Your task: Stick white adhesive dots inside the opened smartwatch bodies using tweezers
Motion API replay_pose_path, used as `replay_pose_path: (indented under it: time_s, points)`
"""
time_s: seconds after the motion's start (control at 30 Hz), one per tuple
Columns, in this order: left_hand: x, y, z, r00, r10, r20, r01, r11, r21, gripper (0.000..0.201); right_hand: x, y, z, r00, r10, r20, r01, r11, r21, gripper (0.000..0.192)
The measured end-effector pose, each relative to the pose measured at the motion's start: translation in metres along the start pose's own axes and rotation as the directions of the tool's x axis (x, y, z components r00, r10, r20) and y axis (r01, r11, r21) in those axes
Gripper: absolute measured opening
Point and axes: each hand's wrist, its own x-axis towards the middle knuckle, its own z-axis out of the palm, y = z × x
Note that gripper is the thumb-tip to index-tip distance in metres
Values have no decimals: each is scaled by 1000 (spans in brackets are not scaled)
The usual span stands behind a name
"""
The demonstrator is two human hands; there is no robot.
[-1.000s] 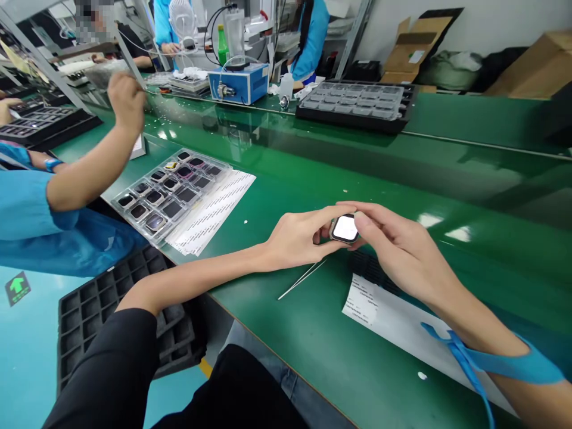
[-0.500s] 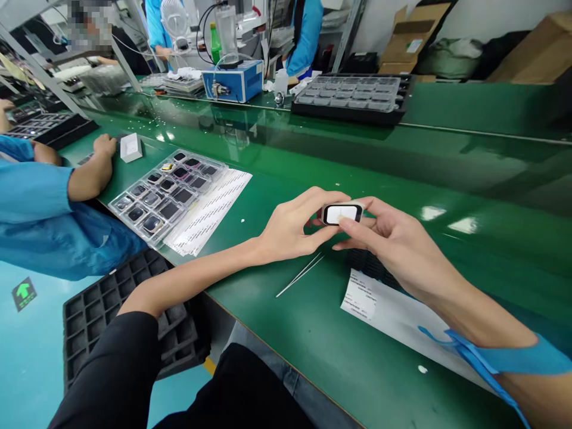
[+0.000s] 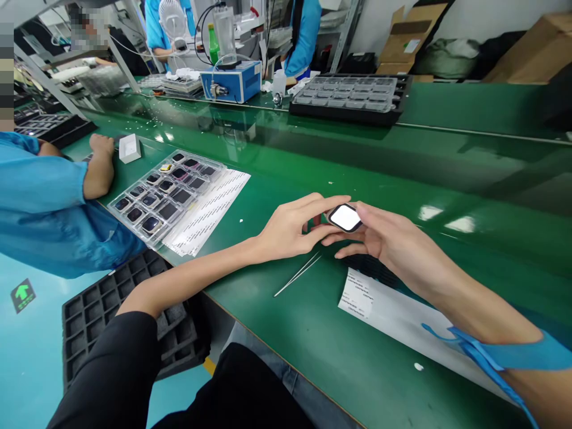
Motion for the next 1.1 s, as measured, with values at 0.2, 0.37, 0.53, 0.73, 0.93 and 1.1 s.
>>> replay_pose_path:
  time_s: [0.2, 0.37, 0.53, 0.73, 0.93, 1.1]
  points:
    - [0, -3, -2, 988, 154, -16, -153, 987, 58, 30, -1, -2, 4, 998, 23, 51, -30, 989, 146, 43]
    - [-1, -6, 1, 989, 148, 1, -147, 985, 86, 34, -3, -3, 7, 1000, 6, 26, -12, 976, 219, 24]
    - [-1, -1, 4, 997, 53, -51, -50, 996, 72, 41, -2, 0, 10, 996, -57, -69, 73, 962, 263, 24]
    - [-5, 1, 9, 996, 61, -63, -51, 988, 148, 50, -2, 11, 15, 986, -115, -120, 140, 962, 233, 26]
    - [-7, 2, 11, 996, 50, -74, -37, 985, 166, 48, -5, 22, 22, 977, -135, -167, 173, 955, 240, 36]
    - [-4, -2, 9, 990, 120, -80, -112, 989, 99, 41, -4, 19, 22, 978, -176, -113, 184, 981, 62, 51]
